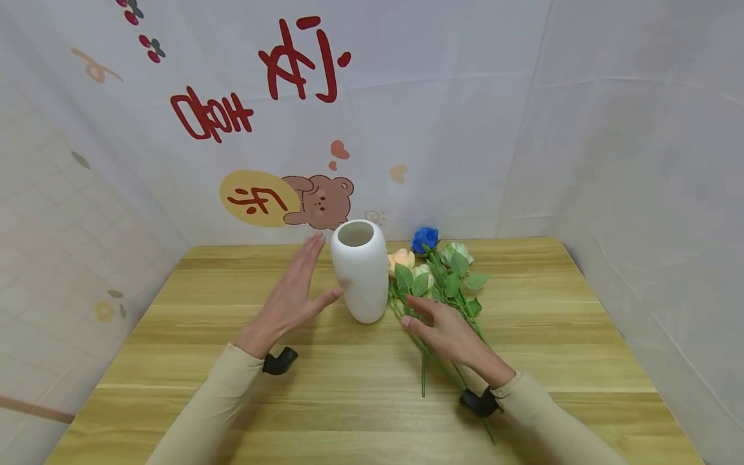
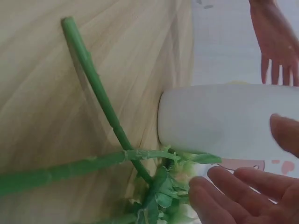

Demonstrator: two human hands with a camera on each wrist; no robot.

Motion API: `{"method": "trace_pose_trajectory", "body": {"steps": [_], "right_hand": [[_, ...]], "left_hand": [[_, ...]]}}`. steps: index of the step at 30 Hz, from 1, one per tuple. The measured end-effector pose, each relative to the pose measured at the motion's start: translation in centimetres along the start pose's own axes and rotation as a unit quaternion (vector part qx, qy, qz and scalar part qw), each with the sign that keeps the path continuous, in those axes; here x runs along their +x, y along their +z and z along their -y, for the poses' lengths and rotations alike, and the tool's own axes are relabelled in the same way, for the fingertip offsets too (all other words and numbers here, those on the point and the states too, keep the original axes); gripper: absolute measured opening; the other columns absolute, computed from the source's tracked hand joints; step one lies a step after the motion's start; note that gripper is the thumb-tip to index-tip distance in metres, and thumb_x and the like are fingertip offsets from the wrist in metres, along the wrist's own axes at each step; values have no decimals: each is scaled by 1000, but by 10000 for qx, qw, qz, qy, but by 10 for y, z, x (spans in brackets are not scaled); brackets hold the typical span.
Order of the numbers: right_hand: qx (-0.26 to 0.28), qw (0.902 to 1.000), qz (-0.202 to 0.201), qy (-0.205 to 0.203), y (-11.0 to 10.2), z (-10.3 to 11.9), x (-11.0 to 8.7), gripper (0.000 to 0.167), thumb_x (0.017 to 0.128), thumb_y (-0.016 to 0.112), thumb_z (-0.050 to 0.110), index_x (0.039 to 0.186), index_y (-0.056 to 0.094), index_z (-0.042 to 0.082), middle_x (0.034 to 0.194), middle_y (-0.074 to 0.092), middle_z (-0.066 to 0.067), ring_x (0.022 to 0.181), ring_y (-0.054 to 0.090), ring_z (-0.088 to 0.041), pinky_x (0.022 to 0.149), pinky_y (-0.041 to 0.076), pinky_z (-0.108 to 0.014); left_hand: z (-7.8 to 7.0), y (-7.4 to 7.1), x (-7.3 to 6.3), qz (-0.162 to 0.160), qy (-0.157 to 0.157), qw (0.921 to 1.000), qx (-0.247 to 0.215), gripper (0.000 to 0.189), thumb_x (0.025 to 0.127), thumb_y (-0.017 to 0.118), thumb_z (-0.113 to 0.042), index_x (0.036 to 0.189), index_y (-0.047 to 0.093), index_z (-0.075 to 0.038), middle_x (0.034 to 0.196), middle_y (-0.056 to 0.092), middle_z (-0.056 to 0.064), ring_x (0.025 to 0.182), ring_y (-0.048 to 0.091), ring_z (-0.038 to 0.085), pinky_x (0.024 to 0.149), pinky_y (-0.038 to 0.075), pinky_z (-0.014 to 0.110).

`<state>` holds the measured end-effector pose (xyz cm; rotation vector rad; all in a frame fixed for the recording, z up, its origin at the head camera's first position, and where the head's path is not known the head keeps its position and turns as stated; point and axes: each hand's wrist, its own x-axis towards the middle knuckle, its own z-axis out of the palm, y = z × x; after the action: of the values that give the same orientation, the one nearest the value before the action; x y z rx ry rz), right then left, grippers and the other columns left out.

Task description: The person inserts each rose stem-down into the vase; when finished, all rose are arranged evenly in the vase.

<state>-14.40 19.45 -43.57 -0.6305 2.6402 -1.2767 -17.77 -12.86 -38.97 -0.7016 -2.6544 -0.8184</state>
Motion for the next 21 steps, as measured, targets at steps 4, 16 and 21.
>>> {"method": "trace_pose_trajectory", "body": {"steps": [4,16,21], "right_hand": [[38,9999,121,99,0,-6,8,56,106,62,37,146,56,-1,140,63,-18,121,65,-35,95,58,-48],[42,9977,565,366,3,-17,29,40,105,63,21,135,65,-5,122,72,-17,103,72,-26,84,61,-40],[-96,9958,740,529,6,-19,37,34,102,66,19,127,71,-4,109,76,-11,87,73,-16,77,61,-37]], "left_hand": [[-8,0,9,-111,-201,9976,-654,105,89,45,-86,168,15,-23,173,15,-4,158,16,21,122,26,58],[-22,7,26,-455,-730,9779,-1906,104,83,60,-84,164,30,-26,164,37,1,149,37,24,117,32,64],[-26,13,29,-632,-709,9684,-2305,102,85,68,-75,162,35,-17,157,45,7,141,47,25,116,40,53]]}}
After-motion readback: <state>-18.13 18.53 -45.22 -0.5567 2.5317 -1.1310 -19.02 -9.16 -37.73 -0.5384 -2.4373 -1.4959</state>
